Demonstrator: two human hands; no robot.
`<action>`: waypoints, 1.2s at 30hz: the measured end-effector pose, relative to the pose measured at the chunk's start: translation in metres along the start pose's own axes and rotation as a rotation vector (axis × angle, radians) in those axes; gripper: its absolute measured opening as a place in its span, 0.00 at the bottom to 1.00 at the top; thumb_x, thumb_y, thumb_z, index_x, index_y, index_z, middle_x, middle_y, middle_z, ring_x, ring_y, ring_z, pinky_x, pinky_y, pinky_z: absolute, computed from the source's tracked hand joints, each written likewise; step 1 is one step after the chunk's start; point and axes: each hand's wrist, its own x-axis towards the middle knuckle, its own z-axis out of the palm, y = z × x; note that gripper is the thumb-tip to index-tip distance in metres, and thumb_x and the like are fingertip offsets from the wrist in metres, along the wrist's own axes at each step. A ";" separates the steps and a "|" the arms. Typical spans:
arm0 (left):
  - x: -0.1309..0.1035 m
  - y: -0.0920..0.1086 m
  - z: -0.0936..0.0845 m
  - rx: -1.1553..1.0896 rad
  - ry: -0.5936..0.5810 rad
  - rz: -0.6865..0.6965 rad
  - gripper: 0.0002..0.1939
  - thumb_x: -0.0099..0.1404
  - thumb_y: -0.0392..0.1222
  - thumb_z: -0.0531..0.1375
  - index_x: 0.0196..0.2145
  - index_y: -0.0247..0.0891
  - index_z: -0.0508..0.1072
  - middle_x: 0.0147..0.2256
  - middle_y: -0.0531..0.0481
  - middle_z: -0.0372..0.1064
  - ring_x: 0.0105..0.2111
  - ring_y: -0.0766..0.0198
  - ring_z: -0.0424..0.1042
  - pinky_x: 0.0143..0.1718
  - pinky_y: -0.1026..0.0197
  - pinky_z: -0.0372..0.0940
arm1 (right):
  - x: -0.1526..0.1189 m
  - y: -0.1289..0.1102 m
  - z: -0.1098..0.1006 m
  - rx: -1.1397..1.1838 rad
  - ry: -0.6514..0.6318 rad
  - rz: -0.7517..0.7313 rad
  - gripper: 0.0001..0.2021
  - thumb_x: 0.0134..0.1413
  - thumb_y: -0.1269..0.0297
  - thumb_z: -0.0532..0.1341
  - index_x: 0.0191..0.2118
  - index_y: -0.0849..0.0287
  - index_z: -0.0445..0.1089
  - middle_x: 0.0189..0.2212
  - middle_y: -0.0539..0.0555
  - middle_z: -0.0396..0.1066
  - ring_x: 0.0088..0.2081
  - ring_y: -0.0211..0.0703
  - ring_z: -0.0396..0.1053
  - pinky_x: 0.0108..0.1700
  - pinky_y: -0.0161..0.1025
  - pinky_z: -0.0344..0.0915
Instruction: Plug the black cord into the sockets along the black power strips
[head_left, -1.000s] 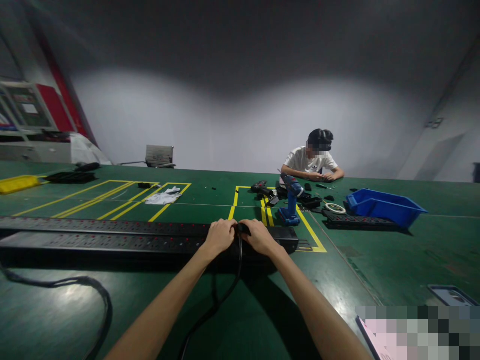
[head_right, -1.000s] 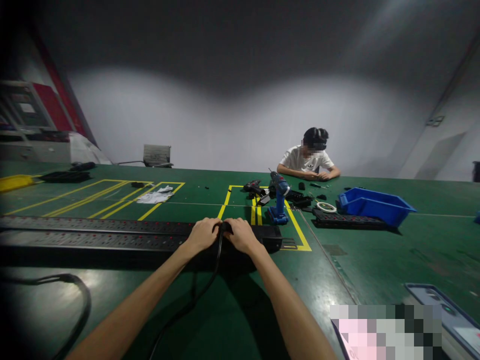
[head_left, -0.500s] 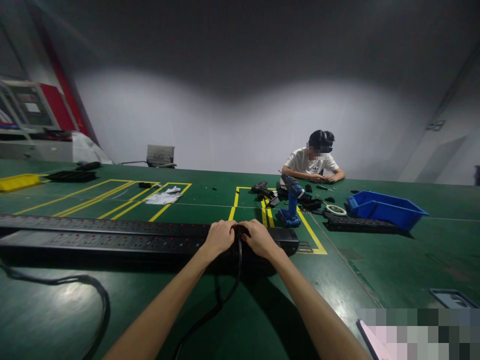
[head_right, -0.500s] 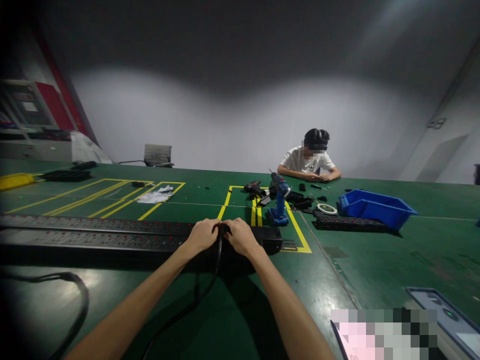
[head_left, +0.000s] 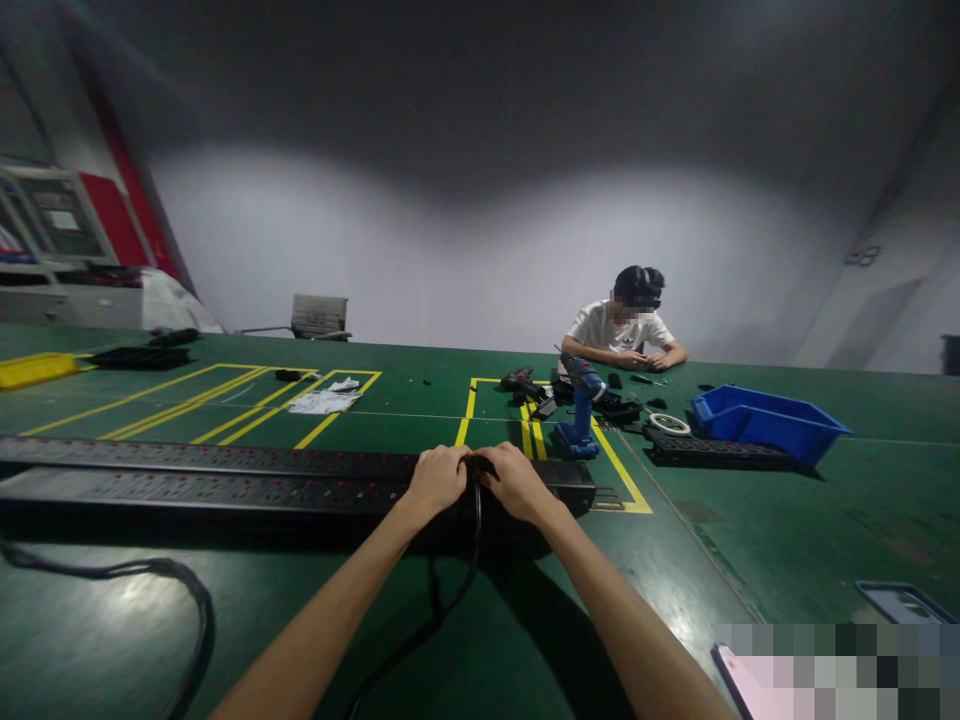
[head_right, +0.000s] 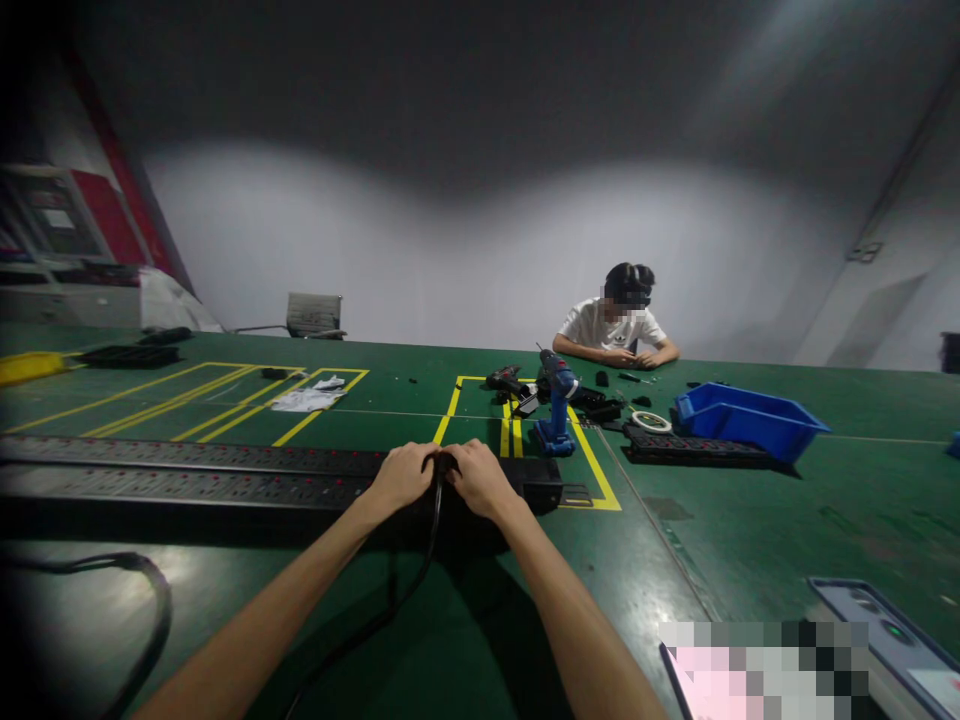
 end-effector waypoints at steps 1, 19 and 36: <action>0.000 0.000 0.000 0.000 0.001 0.002 0.16 0.66 0.40 0.49 0.46 0.43 0.72 0.41 0.45 0.73 0.46 0.57 0.69 0.50 0.56 0.59 | -0.001 0.000 0.001 -0.006 0.006 -0.004 0.17 0.57 0.70 0.56 0.52 0.56 0.65 0.46 0.56 0.69 0.47 0.45 0.61 0.50 0.41 0.54; -0.001 0.001 0.001 -0.004 0.021 0.010 0.15 0.66 0.40 0.49 0.45 0.42 0.73 0.40 0.45 0.73 0.45 0.57 0.70 0.49 0.56 0.59 | -0.002 0.003 0.008 -0.044 0.056 -0.038 0.17 0.58 0.71 0.53 0.54 0.59 0.62 0.44 0.57 0.69 0.48 0.45 0.61 0.58 0.48 0.45; -0.002 0.002 -0.005 -0.002 0.003 0.007 0.15 0.65 0.40 0.50 0.45 0.44 0.72 0.41 0.47 0.74 0.44 0.56 0.70 0.48 0.56 0.60 | 0.000 0.002 -0.001 0.286 0.157 0.005 0.19 0.49 0.72 0.60 0.49 0.57 0.67 0.46 0.56 0.71 0.47 0.47 0.66 0.50 0.42 0.60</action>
